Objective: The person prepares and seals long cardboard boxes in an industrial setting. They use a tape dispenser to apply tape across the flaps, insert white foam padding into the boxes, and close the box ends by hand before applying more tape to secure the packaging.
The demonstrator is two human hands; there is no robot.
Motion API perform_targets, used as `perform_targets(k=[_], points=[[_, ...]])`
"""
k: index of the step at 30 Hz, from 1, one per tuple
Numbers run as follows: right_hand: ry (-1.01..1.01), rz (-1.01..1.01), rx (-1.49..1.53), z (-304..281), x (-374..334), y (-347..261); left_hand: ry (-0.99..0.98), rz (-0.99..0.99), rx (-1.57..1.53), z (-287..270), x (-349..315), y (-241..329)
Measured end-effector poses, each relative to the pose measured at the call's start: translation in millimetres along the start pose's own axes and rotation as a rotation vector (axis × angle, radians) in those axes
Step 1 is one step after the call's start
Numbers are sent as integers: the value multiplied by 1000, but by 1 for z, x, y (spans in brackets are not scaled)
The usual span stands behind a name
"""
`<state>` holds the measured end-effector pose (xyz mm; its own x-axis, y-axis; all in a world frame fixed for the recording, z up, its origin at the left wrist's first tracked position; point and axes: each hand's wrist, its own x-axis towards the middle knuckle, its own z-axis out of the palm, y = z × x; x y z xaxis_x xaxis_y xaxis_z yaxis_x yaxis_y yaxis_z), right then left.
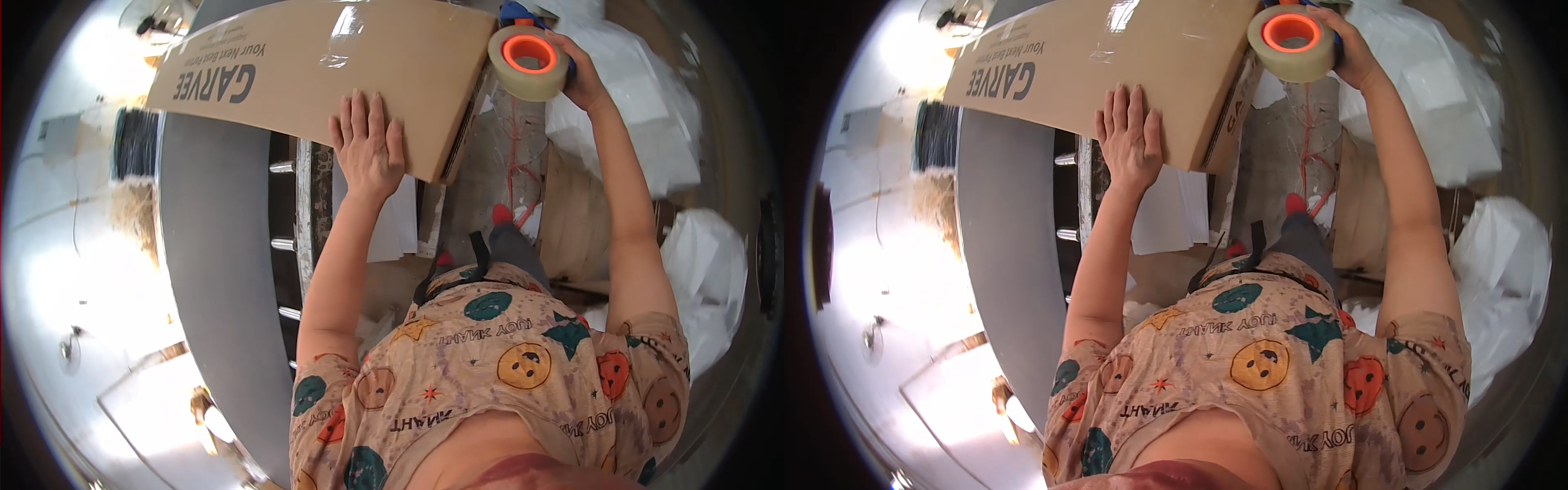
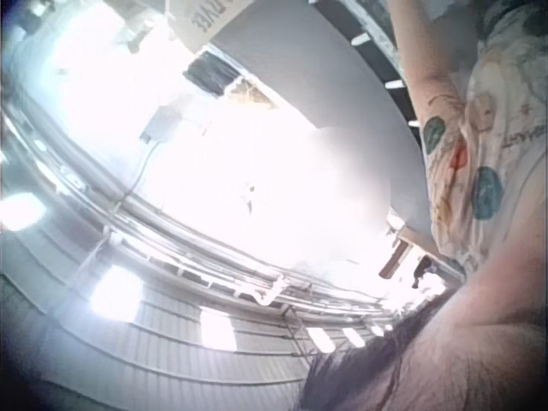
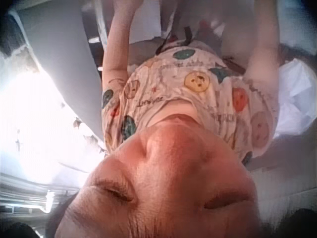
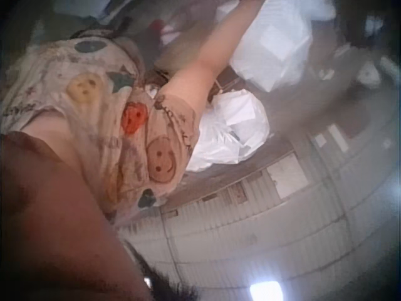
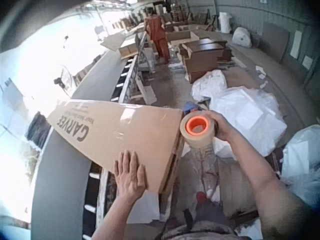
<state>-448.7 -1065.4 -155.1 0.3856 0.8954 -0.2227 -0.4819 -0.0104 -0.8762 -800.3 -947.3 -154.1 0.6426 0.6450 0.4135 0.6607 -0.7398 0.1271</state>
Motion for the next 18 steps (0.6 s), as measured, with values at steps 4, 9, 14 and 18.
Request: perform_targets(k=[4,9,14,18], points=[[-100,-58,-88,56,-89,64,-88,105,-61,4,7,-15],[-120,-209,-194,187,-222,157,-68,137,-34,10,2,-20],[-34,-92,-190,225,-178,187,-115,213,-156,-4,10,-24],[-19,9,156,226,-151,175,-259,365,-543,-34,17,-3]])
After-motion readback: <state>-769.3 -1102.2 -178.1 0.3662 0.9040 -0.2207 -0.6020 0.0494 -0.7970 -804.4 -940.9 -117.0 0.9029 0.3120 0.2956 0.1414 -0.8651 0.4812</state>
